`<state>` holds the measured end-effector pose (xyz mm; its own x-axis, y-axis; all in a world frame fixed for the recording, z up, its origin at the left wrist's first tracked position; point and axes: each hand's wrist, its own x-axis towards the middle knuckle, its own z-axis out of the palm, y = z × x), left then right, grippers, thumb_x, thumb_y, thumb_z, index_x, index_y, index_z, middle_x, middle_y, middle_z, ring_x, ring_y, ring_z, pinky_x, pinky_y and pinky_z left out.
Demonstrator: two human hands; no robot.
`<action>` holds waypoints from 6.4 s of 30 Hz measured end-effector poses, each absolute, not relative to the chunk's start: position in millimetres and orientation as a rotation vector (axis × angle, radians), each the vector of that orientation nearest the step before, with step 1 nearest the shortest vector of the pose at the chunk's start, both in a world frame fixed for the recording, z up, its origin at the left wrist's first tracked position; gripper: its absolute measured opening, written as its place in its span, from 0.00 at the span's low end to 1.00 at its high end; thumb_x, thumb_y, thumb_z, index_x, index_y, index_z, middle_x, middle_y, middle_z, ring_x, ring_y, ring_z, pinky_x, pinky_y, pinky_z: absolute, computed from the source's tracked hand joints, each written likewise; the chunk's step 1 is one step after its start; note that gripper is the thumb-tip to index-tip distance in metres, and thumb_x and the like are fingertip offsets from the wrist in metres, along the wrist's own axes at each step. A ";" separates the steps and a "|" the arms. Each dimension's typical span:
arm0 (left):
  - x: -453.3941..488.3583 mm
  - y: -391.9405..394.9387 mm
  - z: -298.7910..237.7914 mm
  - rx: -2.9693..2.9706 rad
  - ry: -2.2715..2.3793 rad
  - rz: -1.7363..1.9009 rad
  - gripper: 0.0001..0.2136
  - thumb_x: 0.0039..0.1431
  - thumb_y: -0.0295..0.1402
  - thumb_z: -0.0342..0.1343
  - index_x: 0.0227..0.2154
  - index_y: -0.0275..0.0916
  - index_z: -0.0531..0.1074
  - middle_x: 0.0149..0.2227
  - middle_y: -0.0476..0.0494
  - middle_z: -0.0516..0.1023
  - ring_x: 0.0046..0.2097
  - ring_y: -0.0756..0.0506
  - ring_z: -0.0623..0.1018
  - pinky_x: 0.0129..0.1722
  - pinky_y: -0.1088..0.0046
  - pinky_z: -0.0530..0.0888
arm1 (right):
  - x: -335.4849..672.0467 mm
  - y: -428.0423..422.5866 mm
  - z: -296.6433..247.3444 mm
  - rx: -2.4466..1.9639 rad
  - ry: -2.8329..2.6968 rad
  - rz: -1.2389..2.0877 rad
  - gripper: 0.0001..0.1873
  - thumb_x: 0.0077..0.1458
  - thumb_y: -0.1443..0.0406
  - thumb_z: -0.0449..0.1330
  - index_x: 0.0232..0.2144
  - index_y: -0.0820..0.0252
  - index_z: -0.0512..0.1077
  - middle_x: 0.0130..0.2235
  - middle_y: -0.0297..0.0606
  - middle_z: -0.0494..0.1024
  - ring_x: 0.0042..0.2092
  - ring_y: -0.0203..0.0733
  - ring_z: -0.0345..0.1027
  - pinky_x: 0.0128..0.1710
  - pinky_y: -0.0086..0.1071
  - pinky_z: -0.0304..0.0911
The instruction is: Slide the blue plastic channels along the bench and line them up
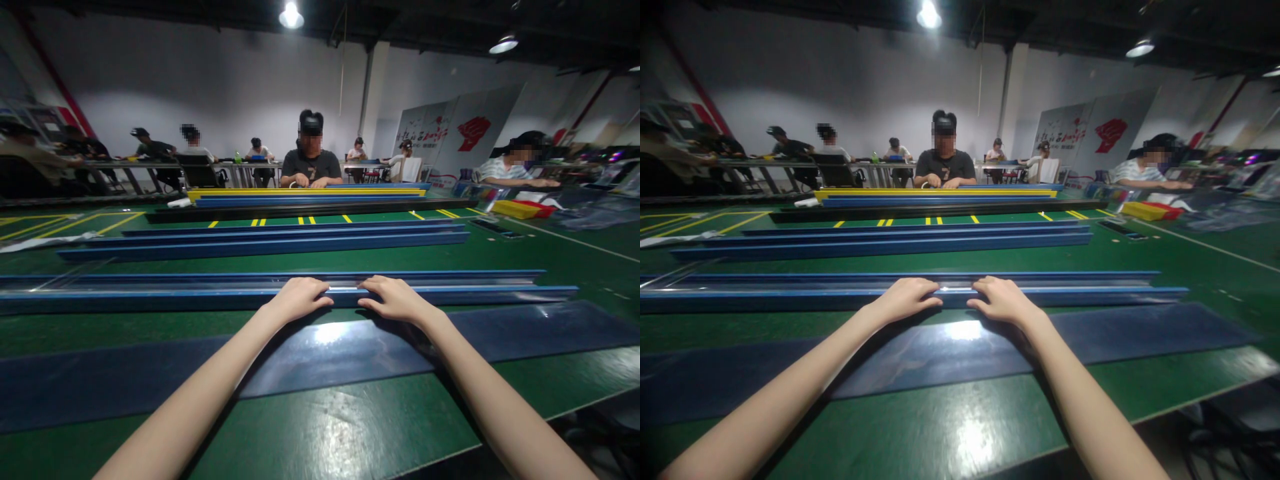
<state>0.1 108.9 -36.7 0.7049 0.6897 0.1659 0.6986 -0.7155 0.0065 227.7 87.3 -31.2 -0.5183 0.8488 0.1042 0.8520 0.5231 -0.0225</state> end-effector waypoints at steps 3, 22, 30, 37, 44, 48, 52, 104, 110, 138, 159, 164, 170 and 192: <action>0.0 109.2 -37.4 -2.839 -1.163 -0.242 0.13 0.58 0.42 0.45 0.33 0.39 0.69 0.36 0.45 0.76 0.39 0.44 0.74 0.33 0.74 0.67 | 227.8 87.5 -30.6 -1.490 -2.648 -0.036 0.21 0.55 0.54 0.47 0.44 0.59 0.68 0.42 0.41 0.73 0.44 0.44 0.65 0.37 0.30 0.57; 0.3 109.4 -36.9 -2.877 -1.199 -0.307 0.13 0.57 0.42 0.48 0.33 0.38 0.69 0.37 0.45 0.74 0.39 0.46 0.73 0.36 0.74 0.67 | 225.5 90.4 -29.7 -1.604 -2.584 0.012 0.19 0.54 0.55 0.49 0.41 0.57 0.70 0.42 0.41 0.74 0.44 0.44 0.65 0.40 0.30 0.56; 1.3 109.6 -36.0 -2.880 -1.276 -0.266 0.13 0.56 0.43 0.47 0.34 0.39 0.70 0.37 0.45 0.75 0.39 0.44 0.74 0.34 0.73 0.67 | 223.8 88.6 -27.4 -1.621 -2.591 0.007 0.19 0.54 0.55 0.48 0.42 0.57 0.70 0.42 0.41 0.74 0.44 0.44 0.65 0.40 0.30 0.56; 0.7 110.5 -35.9 -2.893 -1.262 -0.255 0.14 0.56 0.44 0.47 0.33 0.39 0.70 0.35 0.44 0.76 0.38 0.44 0.74 0.34 0.74 0.66 | 224.0 88.9 -27.4 -1.651 -2.597 -0.005 0.19 0.55 0.55 0.48 0.42 0.57 0.70 0.42 0.42 0.74 0.45 0.44 0.65 0.40 0.30 0.55; 0.1 110.1 -37.1 -2.867 -1.295 -0.246 0.13 0.56 0.44 0.47 0.34 0.39 0.66 0.34 0.43 0.75 0.37 0.43 0.75 0.33 0.73 0.66 | 224.9 90.3 -29.4 -1.630 -2.615 -0.042 0.18 0.55 0.54 0.47 0.40 0.57 0.69 0.42 0.41 0.74 0.44 0.44 0.65 0.38 0.29 0.55; -0.8 108.8 -37.2 -2.854 -1.344 -0.275 0.14 0.55 0.44 0.49 0.37 0.39 0.62 0.34 0.43 0.75 0.37 0.43 0.75 0.33 0.73 0.67 | 224.5 89.4 -31.1 -1.616 -2.597 -0.074 0.16 0.55 0.56 0.48 0.39 0.57 0.67 0.40 0.42 0.74 0.42 0.44 0.66 0.36 0.30 0.54; -0.4 108.0 -37.1 -2.827 -1.346 -0.245 0.14 0.55 0.45 0.47 0.36 0.39 0.61 0.35 0.42 0.75 0.38 0.41 0.75 0.33 0.72 0.67 | 223.3 87.5 -32.3 -1.552 -2.584 -0.076 0.12 0.55 0.59 0.49 0.38 0.57 0.63 0.37 0.40 0.74 0.39 0.42 0.67 0.33 0.29 0.53; -0.8 108.0 -33.0 -2.814 -1.260 -0.330 0.11 0.54 0.43 0.51 0.35 0.41 0.66 0.35 0.48 0.74 0.38 0.45 0.73 0.31 0.75 0.64 | 248.9 88.3 -17.3 -1.677 -2.559 -0.279 0.06 0.48 0.62 0.54 0.26 0.57 0.68 0.30 0.34 0.74 0.30 0.38 0.65 0.24 0.28 0.42; -4.4 111.6 -34.8 -2.783 -1.204 -0.303 0.13 0.54 0.44 0.50 0.32 0.39 0.68 0.34 0.47 0.73 0.37 0.46 0.72 0.31 0.75 0.64 | 256.9 87.9 -14.7 -1.749 -2.536 -0.251 0.06 0.47 0.61 0.54 0.25 0.56 0.68 0.30 0.34 0.74 0.31 0.39 0.66 0.23 0.28 0.43; -0.9 110.0 -36.1 -2.724 -1.108 -0.247 0.12 0.55 0.43 0.50 0.32 0.38 0.67 0.35 0.46 0.72 0.38 0.46 0.72 0.33 0.74 0.66 | 218.6 90.6 -31.7 -1.388 -2.621 -0.318 0.05 0.51 0.63 0.54 0.27 0.60 0.65 0.31 0.37 0.72 0.32 0.37 0.63 0.27 0.28 0.45; -0.7 111.2 -37.5 -2.850 -1.056 -0.334 0.08 0.55 0.37 0.52 0.34 0.38 0.66 0.39 0.46 0.72 0.43 0.46 0.70 0.40 0.73 0.67 | 248.7 88.4 -24.4 -1.594 -2.580 -0.297 0.06 0.48 0.62 0.54 0.25 0.59 0.66 0.31 0.36 0.74 0.32 0.39 0.66 0.25 0.28 0.45; -0.9 110.6 -37.7 -2.861 -1.069 -0.334 0.08 0.56 0.37 0.51 0.35 0.38 0.66 0.40 0.45 0.72 0.43 0.46 0.70 0.40 0.73 0.67 | 245.1 87.1 -24.2 -1.574 -2.565 -0.269 0.12 0.51 0.56 0.51 0.26 0.59 0.66 0.31 0.37 0.74 0.33 0.40 0.66 0.28 0.29 0.47; -1.0 109.7 -37.8 -2.857 -1.067 -0.340 0.08 0.56 0.37 0.50 0.35 0.39 0.67 0.40 0.45 0.72 0.44 0.46 0.70 0.41 0.72 0.67 | 231.6 85.3 -27.1 -1.475 -2.578 -0.201 0.13 0.52 0.55 0.51 0.31 0.60 0.66 0.35 0.40 0.73 0.36 0.41 0.65 0.31 0.29 0.51; -0.5 109.0 -36.1 -2.880 -1.084 -0.330 0.09 0.56 0.37 0.50 0.36 0.38 0.67 0.41 0.45 0.72 0.44 0.46 0.70 0.41 0.72 0.67 | 227.9 88.9 -33.6 -1.412 -2.566 -0.182 0.07 0.53 0.62 0.54 0.29 0.60 0.67 0.33 0.37 0.72 0.34 0.38 0.64 0.28 0.27 0.49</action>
<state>-0.5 109.0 -36.1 0.7321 0.6467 0.2143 0.6565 -0.7536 0.0313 227.9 88.9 -33.6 -0.5207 0.8196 0.2388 0.8451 0.5345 0.0081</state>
